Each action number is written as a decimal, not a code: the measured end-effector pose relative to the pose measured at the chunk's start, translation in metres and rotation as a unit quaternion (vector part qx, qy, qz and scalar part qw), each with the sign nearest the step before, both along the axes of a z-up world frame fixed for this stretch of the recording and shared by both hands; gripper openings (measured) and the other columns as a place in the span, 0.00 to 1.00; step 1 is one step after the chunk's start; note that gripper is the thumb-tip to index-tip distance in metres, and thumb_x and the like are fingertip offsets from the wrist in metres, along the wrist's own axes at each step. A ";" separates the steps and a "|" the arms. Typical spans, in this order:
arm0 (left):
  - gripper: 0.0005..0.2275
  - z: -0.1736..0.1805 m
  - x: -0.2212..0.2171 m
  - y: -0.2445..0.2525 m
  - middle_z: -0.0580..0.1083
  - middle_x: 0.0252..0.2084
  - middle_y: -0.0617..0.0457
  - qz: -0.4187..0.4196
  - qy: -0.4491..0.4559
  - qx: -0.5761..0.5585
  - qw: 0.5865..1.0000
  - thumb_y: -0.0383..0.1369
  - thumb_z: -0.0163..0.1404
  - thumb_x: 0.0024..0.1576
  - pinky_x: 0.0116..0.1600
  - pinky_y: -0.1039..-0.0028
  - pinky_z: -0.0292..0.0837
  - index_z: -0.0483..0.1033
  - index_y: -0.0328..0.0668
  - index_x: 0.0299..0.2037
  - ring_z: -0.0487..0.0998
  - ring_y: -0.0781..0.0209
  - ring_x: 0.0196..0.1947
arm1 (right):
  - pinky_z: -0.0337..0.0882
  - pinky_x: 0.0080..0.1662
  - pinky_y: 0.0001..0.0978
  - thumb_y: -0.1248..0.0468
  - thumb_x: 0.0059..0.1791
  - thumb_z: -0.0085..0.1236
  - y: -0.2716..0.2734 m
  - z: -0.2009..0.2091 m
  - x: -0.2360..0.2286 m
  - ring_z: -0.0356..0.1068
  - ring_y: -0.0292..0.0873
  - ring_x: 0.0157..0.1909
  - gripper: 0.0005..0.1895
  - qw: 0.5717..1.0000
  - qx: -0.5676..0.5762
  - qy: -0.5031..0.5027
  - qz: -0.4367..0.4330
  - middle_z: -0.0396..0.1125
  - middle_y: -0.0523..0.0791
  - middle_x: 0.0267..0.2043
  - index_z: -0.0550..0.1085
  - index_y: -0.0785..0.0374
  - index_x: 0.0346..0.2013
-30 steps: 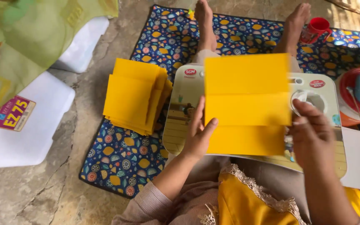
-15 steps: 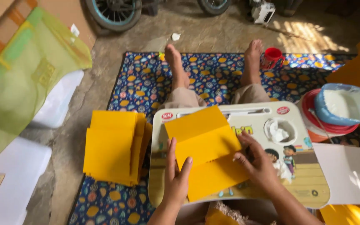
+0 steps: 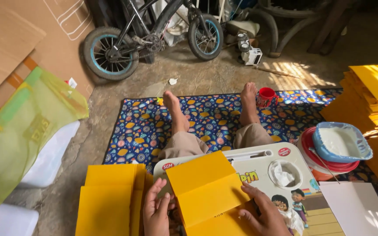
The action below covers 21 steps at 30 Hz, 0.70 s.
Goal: Applying glue to paper templates and folding them to assemble product packaging boxes.
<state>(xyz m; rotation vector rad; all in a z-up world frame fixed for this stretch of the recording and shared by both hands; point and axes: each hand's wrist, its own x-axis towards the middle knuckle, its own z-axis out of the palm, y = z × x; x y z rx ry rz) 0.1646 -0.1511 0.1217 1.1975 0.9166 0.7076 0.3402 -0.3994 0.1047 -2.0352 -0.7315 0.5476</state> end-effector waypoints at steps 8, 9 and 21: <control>0.26 0.010 0.002 0.031 0.79 0.53 0.45 -0.133 0.170 0.000 0.976 0.31 0.50 0.58 0.28 0.78 0.64 0.61 0.47 0.69 0.76 0.60 0.30 | 0.61 0.69 0.48 0.59 0.47 0.55 -0.011 -0.055 0.012 0.62 0.52 0.75 0.29 0.963 0.236 0.129 0.026 0.63 0.53 0.73 0.70 0.63 0.64; 0.27 0.008 0.002 0.036 0.78 0.48 0.40 -0.166 0.180 0.006 0.970 0.33 0.49 0.59 0.31 0.78 0.64 0.58 0.49 0.71 0.80 0.57 0.39 | 0.67 0.67 0.47 0.61 0.47 0.53 -0.013 -0.058 0.012 0.66 0.52 0.73 0.30 0.943 0.273 0.190 0.014 0.65 0.54 0.72 0.68 0.65 0.65; 0.26 0.025 -0.010 0.034 0.66 0.57 0.32 0.085 -0.142 -0.192 0.967 0.26 0.34 0.56 0.54 0.46 0.65 0.61 0.36 0.68 0.69 0.36 0.53 | 0.68 0.67 0.58 0.40 0.48 0.42 -0.012 -0.067 0.022 0.73 0.59 0.67 0.40 0.929 0.320 0.187 0.017 0.69 0.58 0.67 0.65 0.64 0.66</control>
